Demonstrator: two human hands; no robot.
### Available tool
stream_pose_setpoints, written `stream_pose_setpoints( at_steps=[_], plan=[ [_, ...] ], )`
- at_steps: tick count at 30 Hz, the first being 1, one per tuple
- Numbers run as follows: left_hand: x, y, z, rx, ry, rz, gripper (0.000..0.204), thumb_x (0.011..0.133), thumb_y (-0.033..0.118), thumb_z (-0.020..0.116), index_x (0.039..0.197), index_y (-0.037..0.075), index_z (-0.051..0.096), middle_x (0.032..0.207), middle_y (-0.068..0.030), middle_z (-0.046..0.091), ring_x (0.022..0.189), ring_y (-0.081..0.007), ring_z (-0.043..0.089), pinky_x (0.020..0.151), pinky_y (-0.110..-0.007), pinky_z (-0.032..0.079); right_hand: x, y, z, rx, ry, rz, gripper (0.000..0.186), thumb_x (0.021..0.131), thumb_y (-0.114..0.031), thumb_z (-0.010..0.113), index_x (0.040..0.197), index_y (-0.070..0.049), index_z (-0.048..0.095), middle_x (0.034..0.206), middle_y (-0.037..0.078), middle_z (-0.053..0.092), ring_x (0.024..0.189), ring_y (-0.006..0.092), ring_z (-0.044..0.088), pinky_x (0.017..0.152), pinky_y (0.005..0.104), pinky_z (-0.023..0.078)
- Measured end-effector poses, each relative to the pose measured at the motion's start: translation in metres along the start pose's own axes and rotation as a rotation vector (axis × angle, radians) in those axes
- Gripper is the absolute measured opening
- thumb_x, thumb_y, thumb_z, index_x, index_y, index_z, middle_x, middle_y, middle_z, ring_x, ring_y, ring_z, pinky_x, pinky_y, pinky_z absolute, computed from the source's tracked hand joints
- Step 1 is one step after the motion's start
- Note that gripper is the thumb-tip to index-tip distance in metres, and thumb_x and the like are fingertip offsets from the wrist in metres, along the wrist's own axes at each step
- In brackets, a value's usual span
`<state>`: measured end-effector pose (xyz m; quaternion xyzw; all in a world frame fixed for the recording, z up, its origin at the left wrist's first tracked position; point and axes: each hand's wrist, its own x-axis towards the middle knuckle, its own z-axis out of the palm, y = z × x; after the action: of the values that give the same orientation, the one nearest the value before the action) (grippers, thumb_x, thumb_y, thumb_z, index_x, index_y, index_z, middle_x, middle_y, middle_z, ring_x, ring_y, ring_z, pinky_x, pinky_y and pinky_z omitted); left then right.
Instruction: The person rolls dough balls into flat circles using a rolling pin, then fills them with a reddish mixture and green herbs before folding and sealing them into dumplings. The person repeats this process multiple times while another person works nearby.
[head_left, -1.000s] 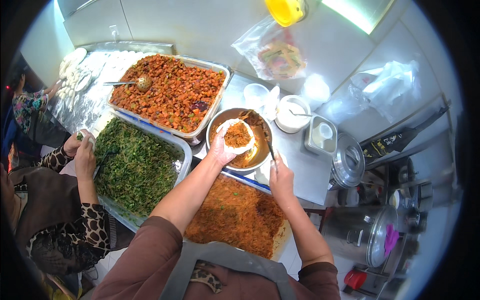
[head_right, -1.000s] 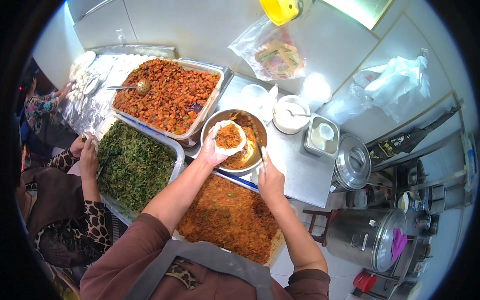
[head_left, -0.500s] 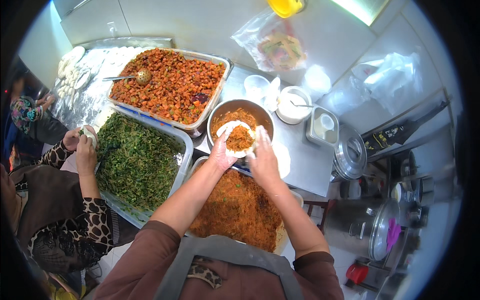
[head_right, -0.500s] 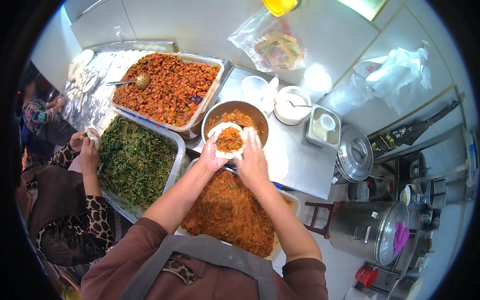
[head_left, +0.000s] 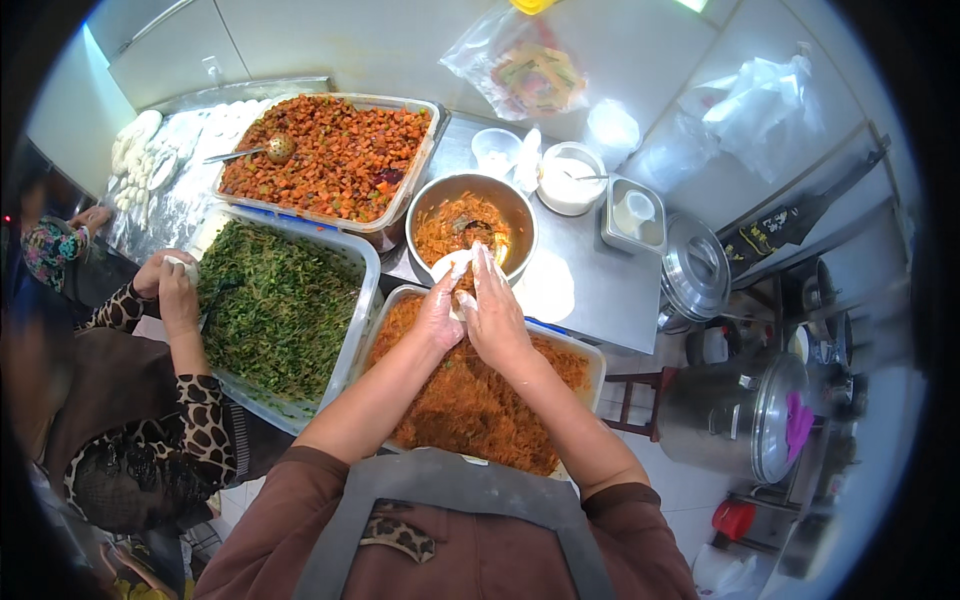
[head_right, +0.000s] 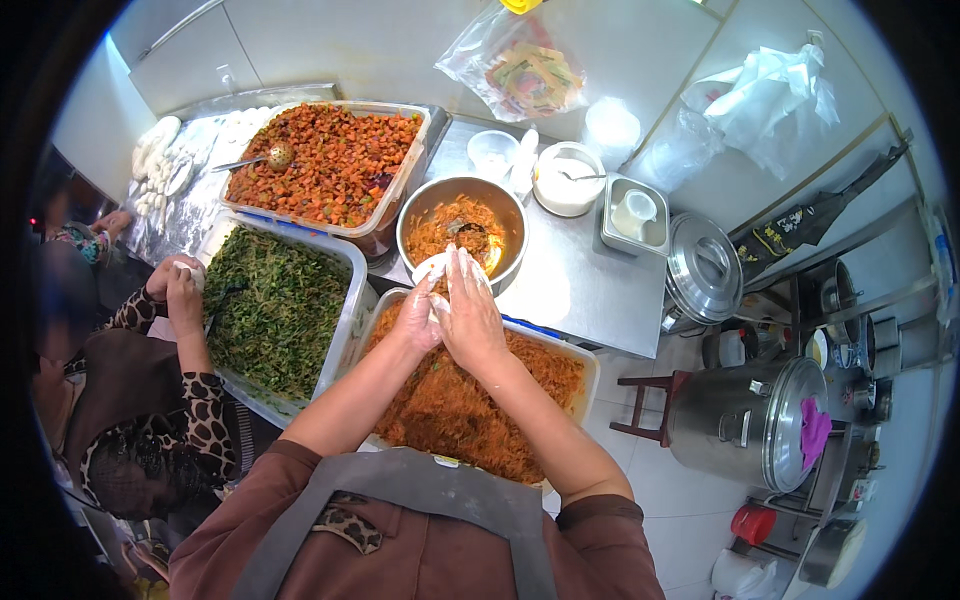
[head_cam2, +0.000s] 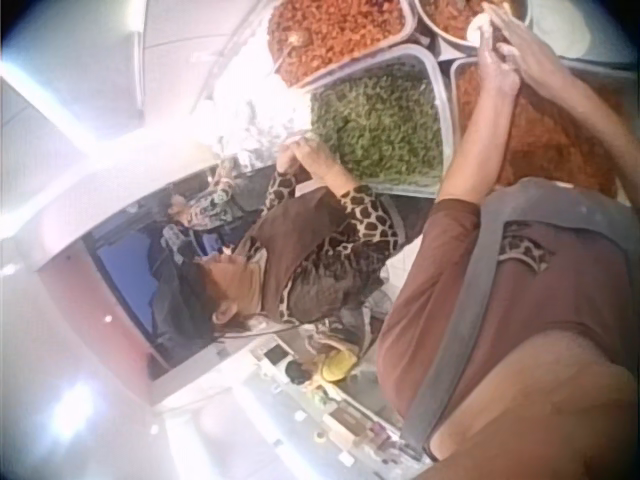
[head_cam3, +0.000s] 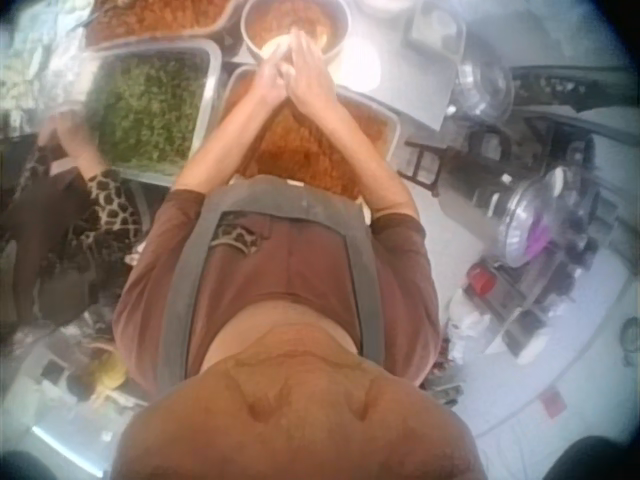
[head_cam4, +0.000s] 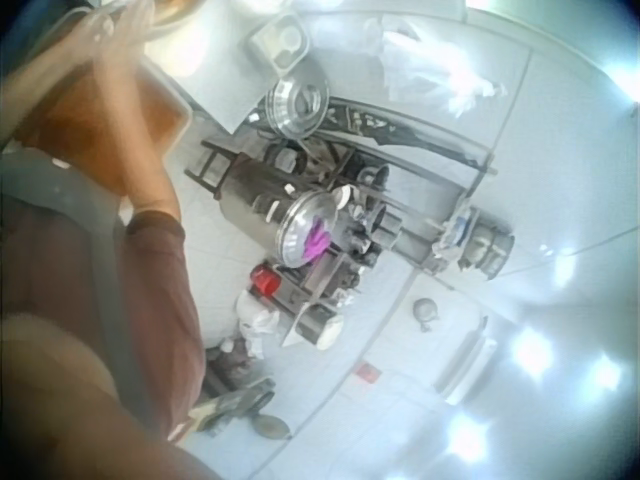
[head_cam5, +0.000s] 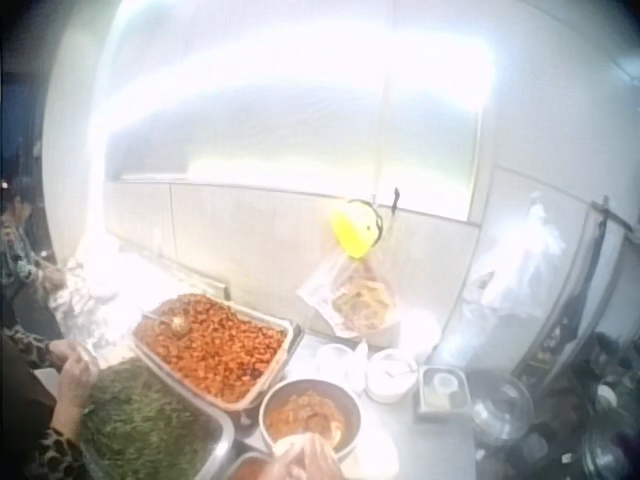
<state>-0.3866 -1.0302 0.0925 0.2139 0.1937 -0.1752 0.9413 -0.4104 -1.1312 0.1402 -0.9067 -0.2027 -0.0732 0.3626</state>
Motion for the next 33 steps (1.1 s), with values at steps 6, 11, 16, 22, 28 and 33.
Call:
stream_pose_setpoints(
  at_steps=[6, 11, 16, 22, 28, 33],
  plan=[
    [-0.035, 0.002, 0.002, -0.110, -0.073, -0.037, 0.037, 0.089, 0.025, 0.048, 0.121, 0.009, 0.047, 0.118, -0.0106, 0.053, 0.109, -0.0254, 0.051, 0.094, -0.042, 0.041, -0.008, -0.005, -0.026, 0.412, 0.008, -0.028, 0.054, 0.091, -0.017, 0.039, 0.137, 0.003, 0.019, 0.139, 0.025, 0.026, 0.129, 0.0349, 0.028, 0.107, 0.0376, 0.020],
    [-0.057, 0.000, -0.004, -0.217, -0.122, -0.039, 0.034, 0.088, 0.024, 0.049, 0.118, 0.009, 0.051, 0.119, -0.0118, 0.054, 0.110, -0.0283, 0.052, 0.095, -0.049, 0.041, -0.010, 0.007, -0.039, 0.862, 0.053, 0.013, 0.050, 0.097, -0.028, 0.026, 0.137, 0.002, 0.021, 0.136, 0.018, 0.035, 0.126, 0.0253, 0.036, 0.105, 0.0368, 0.027],
    [-0.079, 0.001, -0.006, -0.222, -0.139, -0.047, 0.036, 0.087, 0.023, 0.050, 0.119, 0.007, 0.049, 0.121, -0.0126, 0.052, 0.111, -0.0286, 0.051, 0.095, -0.050, 0.040, -0.052, 0.040, -0.028, 0.598, 0.032, 0.312, 0.028, 0.090, -0.009, 0.045, 0.113, 0.003, 0.054, 0.088, 0.010, 0.064, 0.072, 0.0117, 0.058, 0.070, 0.0252, 0.047],
    [-0.098, 0.005, -0.011, -0.193, -0.132, -0.108, 0.037, 0.087, 0.023, 0.050, 0.119, 0.005, 0.049, 0.120, -0.0124, 0.052, 0.111, -0.0283, 0.051, 0.097, -0.047, 0.039, -0.101, 0.028, -0.011, 0.176, 0.059, 0.222, 0.026, 0.086, -0.003, 0.043, 0.107, 0.000, 0.058, 0.096, 0.015, 0.063, 0.091, 0.0318, 0.061, 0.083, 0.0384, 0.047],
    [-0.112, 0.010, -0.025, -0.185, -0.131, -0.227, 0.035, 0.087, 0.022, 0.049, 0.119, 0.007, 0.049, 0.121, -0.0121, 0.052, 0.111, -0.0287, 0.050, 0.098, -0.047, 0.039, -0.123, -0.008, -0.008, 0.354, 0.082, 0.431, 0.023, 0.086, -0.005, 0.047, 0.104, -0.001, 0.060, 0.097, 0.013, 0.062, 0.093, 0.0193, 0.059, 0.083, 0.0301, 0.045],
    [-0.120, 0.009, -0.032, -0.168, -0.200, -0.295, 0.036, 0.088, 0.022, 0.048, 0.120, 0.008, 0.048, 0.122, -0.0121, 0.051, 0.111, -0.0290, 0.051, 0.097, -0.046, 0.040, -0.138, -0.026, 0.014, 0.967, 0.155, 0.513, 0.030, 0.085, -0.003, 0.051, 0.115, 0.003, 0.052, 0.100, 0.006, 0.058, 0.093, 0.0096, 0.054, 0.082, 0.0230, 0.043]
  ],
)
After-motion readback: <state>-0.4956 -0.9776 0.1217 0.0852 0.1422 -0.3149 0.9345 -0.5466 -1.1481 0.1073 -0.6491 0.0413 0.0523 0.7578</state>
